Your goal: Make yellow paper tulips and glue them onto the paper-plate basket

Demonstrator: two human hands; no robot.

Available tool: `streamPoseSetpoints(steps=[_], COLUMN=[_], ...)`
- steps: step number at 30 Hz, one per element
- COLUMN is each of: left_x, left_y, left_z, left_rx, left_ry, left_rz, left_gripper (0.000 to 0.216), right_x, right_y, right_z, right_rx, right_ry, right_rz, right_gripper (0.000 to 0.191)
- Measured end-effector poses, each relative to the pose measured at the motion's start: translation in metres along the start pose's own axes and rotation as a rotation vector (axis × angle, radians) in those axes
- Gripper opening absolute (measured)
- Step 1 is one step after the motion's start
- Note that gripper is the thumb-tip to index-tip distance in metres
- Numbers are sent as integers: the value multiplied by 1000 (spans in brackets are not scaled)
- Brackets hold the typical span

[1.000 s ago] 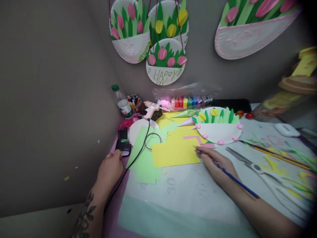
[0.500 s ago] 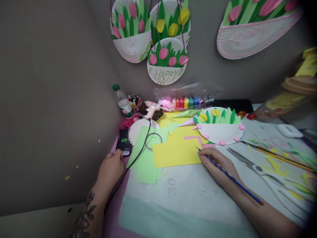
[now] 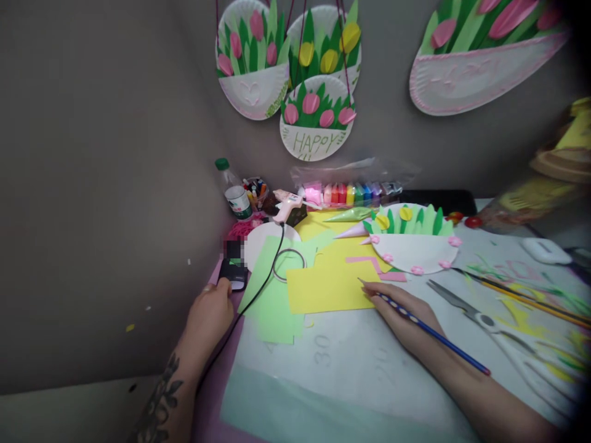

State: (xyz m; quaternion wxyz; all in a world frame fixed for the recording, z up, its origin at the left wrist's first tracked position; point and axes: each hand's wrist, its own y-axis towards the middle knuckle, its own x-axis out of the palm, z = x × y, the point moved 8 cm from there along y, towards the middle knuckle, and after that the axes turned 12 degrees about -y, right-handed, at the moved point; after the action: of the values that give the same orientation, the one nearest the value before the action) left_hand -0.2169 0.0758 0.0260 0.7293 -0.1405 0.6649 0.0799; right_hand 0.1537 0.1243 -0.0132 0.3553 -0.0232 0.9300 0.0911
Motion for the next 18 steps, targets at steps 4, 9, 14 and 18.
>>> streamPoseSetpoints(steps=[4, 9, 14, 18], left_x=[-1, -2, -4, -3], left_y=[0, 1, 0, 0], left_z=[3, 6, 7, 6], left_rx=[7, 5, 10, 22], left_ry=[1, 8, 19, 20], left_rz=[-14, -36, -28, -12], left_gripper=[25, 27, 28, 25], right_x=[1, -3, 1, 1], right_y=[-2, -6, -6, -3], right_z=[9, 16, 12, 15], right_rx=[74, 61, 27, 32], right_ry=[70, 124, 55, -7], right_rz=[-4, 38, -43, -26], right_gripper=[25, 27, 26, 26])
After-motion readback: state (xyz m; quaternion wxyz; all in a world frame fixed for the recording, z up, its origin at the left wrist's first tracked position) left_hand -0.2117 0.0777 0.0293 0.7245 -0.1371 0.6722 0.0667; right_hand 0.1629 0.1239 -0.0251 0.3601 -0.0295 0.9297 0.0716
